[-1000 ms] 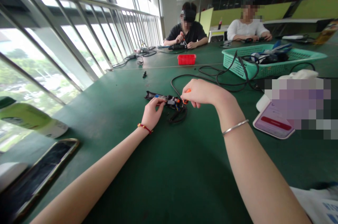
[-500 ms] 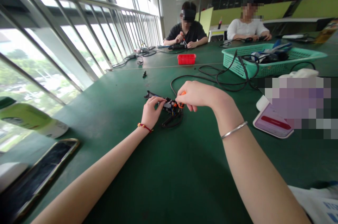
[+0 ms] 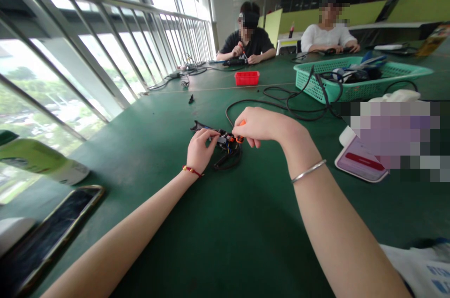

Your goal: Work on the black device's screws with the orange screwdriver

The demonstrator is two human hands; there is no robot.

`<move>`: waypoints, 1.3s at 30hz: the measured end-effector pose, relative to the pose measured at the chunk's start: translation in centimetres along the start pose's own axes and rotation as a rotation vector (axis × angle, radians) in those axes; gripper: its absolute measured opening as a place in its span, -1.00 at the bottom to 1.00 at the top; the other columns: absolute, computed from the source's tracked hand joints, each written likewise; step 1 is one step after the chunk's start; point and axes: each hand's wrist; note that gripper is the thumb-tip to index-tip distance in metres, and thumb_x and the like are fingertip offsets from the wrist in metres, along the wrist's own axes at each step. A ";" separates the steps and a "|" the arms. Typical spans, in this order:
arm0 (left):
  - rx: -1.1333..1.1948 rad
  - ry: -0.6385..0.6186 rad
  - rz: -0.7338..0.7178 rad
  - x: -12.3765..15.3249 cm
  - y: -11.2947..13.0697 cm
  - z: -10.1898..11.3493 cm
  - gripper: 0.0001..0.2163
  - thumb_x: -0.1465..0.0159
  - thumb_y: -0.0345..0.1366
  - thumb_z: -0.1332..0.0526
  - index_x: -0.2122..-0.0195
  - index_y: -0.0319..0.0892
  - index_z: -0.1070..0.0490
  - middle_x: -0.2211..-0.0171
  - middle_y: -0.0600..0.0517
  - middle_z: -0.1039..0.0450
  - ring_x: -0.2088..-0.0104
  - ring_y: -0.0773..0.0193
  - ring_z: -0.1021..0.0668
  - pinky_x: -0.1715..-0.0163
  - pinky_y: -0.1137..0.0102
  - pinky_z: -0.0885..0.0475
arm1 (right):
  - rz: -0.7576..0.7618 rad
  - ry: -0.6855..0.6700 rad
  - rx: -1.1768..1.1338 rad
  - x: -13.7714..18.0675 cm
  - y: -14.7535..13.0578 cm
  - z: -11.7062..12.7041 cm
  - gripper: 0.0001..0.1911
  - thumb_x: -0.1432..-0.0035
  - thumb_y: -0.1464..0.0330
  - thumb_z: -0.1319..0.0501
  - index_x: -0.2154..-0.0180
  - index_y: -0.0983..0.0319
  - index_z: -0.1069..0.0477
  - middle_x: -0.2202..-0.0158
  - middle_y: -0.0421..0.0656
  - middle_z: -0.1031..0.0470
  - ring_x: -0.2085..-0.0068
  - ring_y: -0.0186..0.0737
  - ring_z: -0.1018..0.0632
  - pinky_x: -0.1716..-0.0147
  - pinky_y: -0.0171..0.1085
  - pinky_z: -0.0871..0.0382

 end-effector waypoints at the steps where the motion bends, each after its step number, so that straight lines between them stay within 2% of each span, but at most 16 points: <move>1: -0.007 -0.004 -0.002 0.0 0.1 0.0 -0.89 -0.27 -0.35 -0.12 0.31 -0.16 -0.44 0.28 0.03 -0.46 0.21 0.27 -0.46 0.15 0.39 -0.34 | -0.002 -0.001 -0.001 0.0 0.0 0.0 -0.77 -0.06 0.29 -0.09 0.48 0.24 -0.44 0.63 -0.20 -0.46 0.59 -0.32 -0.47 0.50 -0.37 -0.28; 4: -0.006 -0.020 0.034 0.1 0.1 0.0 -0.91 -0.25 -0.35 -0.13 0.30 -0.15 -0.43 0.29 0.04 -0.45 0.25 0.29 -0.47 0.19 0.41 -0.34 | -0.010 -0.006 -0.005 -0.1 0.0 0.0 -0.78 -0.06 0.29 -0.09 0.48 0.25 -0.45 0.63 -0.20 -0.46 0.59 -0.31 -0.48 0.50 -0.36 -0.28; 7: 0.050 -0.051 0.141 0.0 -0.1 -0.2 -0.93 -0.21 -0.36 -0.17 0.28 -0.15 -0.40 0.35 0.08 -0.45 0.35 0.34 -0.47 0.28 0.44 -0.35 | -0.018 -0.014 -0.009 -0.1 -0.1 0.1 -0.79 -0.06 0.29 -0.10 0.48 0.24 -0.44 0.63 -0.20 -0.46 0.59 -0.31 -0.47 0.49 -0.36 -0.28; 10: 0.138 -0.069 0.265 -0.1 -0.6 -0.4 -0.94 -0.19 -0.30 -0.19 0.36 -0.17 -0.37 0.43 0.10 -0.45 0.40 0.35 -0.48 0.34 0.47 -0.35 | -0.029 -0.013 -0.014 -0.1 -0.3 0.1 -0.79 -0.06 0.30 -0.10 0.48 0.25 -0.43 0.62 -0.19 -0.46 0.59 -0.30 -0.47 0.49 -0.35 -0.28; 13: 0.172 -0.066 0.322 -0.2 -0.9 -0.4 -0.88 -0.18 -0.26 -0.20 0.43 -0.18 -0.35 0.44 0.09 -0.45 0.39 0.33 -0.49 0.35 0.47 -0.35 | -0.033 0.001 -0.022 0.0 -0.4 0.1 -0.78 -0.08 0.30 -0.10 0.49 0.25 -0.41 0.62 -0.19 -0.47 0.58 -0.31 -0.48 0.49 -0.36 -0.29; 17: 0.167 -0.102 0.297 -0.2 -0.8 0.0 -0.87 -0.22 -0.25 -0.16 0.42 -0.17 -0.39 0.41 0.07 -0.50 0.34 0.29 -0.53 0.29 0.43 -0.37 | -0.028 0.043 -0.012 -0.1 -0.3 -0.1 -0.78 -0.10 0.29 -0.09 0.47 0.25 -0.41 0.60 -0.18 -0.47 0.58 -0.32 -0.48 0.49 -0.37 -0.29; 20: 0.134 -0.166 0.220 0.0 -0.5 0.1 -0.93 -0.20 -0.32 -0.17 0.39 -0.15 -0.42 0.32 0.06 -0.50 0.27 0.27 -0.53 0.21 0.39 -0.39 | -0.025 0.061 -0.001 -0.4 -0.1 -0.2 -0.78 -0.11 0.28 -0.09 0.44 0.25 -0.42 0.59 -0.18 -0.48 0.57 -0.33 -0.48 0.48 -0.37 -0.29; 24: 0.160 -0.253 0.116 0.1 -0.7 -0.1 -0.92 -0.13 -0.40 -0.21 0.35 -0.15 -0.45 0.20 0.04 -0.44 0.19 0.26 -0.51 0.07 0.36 -0.38 | -0.019 0.055 -0.012 -0.6 0.3 -0.3 -0.77 -0.11 0.27 -0.09 0.43 0.26 -0.43 0.58 -0.18 -0.48 0.56 -0.32 -0.49 0.46 -0.36 -0.30; 30: 0.197 -0.332 0.092 -0.3 -1.6 -0.4 -0.92 -0.07 -0.39 -0.28 0.38 -0.17 -0.50 0.15 -0.01 -0.37 0.10 0.22 -0.46 -0.05 0.31 -0.33 | -0.014 0.032 -0.018 -0.6 0.4 -0.2 -0.75 -0.12 0.25 -0.07 0.43 0.25 -0.43 0.58 -0.20 -0.48 0.55 -0.33 -0.49 0.44 -0.36 -0.31; 33: 0.136 -0.365 0.103 -0.5 -1.1 -0.4 -0.92 -0.06 -0.43 -0.28 0.39 -0.17 -0.51 0.14 -0.02 -0.35 0.10 0.20 -0.45 -0.05 0.27 -0.33 | -0.016 0.032 -0.023 -0.6 0.3 -0.2 -0.75 -0.12 0.25 -0.08 0.43 0.25 -0.42 0.58 -0.20 -0.48 0.54 -0.33 -0.49 0.43 -0.36 -0.31; 36: -0.018 -0.362 0.131 -0.4 -0.2 -0.2 -0.92 -0.08 -0.42 -0.27 0.39 -0.16 -0.50 0.16 -0.02 -0.37 0.11 0.13 -0.43 0.01 0.19 -0.35 | -0.022 0.027 -0.027 -0.6 0.3 -0.2 -0.76 -0.12 0.26 -0.09 0.43 0.26 -0.43 0.58 -0.19 -0.48 0.54 -0.33 -0.49 0.43 -0.36 -0.31; 39: -0.112 -0.359 0.128 -0.1 0.5 0.0 -0.94 -0.11 -0.43 -0.23 0.41 -0.16 -0.47 0.24 -0.03 -0.39 0.16 0.13 -0.43 0.09 0.21 -0.38 | -0.030 0.015 -0.032 -0.5 0.2 -0.1 -0.77 -0.11 0.26 -0.10 0.42 0.26 -0.43 0.58 -0.19 -0.48 0.54 -0.33 -0.49 0.43 -0.36 -0.31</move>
Point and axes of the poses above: each hand's wrist, its own x-axis away from the middle knuckle, its own z-axis out of the back of the hand, y = z × x
